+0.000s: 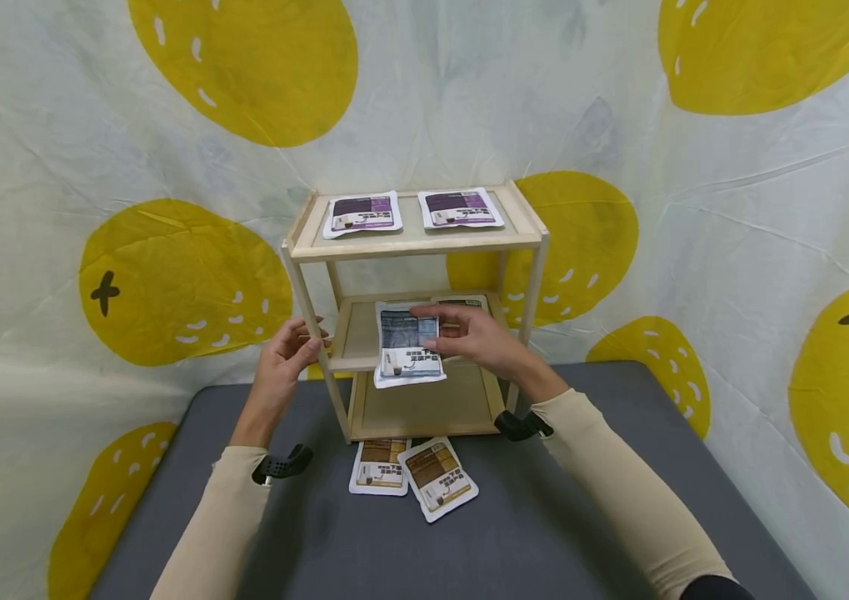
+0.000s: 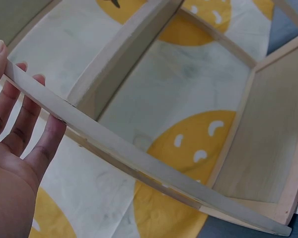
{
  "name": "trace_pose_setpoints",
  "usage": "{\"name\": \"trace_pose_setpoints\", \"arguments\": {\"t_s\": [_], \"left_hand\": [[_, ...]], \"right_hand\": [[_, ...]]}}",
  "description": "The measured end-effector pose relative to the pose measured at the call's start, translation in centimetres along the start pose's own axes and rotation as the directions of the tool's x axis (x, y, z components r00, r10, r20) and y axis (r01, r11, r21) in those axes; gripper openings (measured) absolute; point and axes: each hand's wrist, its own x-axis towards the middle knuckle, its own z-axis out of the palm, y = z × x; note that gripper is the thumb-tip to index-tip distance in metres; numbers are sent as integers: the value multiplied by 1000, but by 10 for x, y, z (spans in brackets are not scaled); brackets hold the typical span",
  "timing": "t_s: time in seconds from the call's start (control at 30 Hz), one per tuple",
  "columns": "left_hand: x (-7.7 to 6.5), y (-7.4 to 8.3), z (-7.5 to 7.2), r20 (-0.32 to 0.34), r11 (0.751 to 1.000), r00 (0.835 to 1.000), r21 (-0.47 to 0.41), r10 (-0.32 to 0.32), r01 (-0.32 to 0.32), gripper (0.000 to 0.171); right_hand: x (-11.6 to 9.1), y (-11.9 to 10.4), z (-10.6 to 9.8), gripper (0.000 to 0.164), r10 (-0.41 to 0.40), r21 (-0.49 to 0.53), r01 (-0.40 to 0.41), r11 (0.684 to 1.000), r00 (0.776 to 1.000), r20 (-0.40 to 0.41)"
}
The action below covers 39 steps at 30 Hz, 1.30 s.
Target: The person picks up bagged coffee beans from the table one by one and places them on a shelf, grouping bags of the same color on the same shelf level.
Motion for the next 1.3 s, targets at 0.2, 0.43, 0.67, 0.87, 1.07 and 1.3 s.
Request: {"name": "trace_pose_setpoints", "arguments": {"t_s": [0.2,0.43,0.67,0.87,1.07,1.3], "left_hand": [[0,0,0,5,1000,1000,1,2,-2,40],[1,1,0,5,1000,1000,0,10,-10,41],[0,1,0,4,1000,1000,-3,8,-8,39],[0,0,0,1,1000,1000,-5,9,-9,39],[1,-1,0,6,1000,1000,-10,22,-22,40],[1,-2,-1,14,1000,1000,-17,24,-24,35]], "right_hand": [[11,-4,-1,53,22,70,-23,997,999,25],[22,-5,-1,52,6,59,-6,998,1000,4],[29,-5,0,50,38,44,-36,998,999,-34],[39,-4,-4,54,48,7,-47,999,997,-56],[49,-3,-7,54,72,43,-69,997,995,-73],[57,0,-8,52,113,131,-97,987,986,-121]]}}
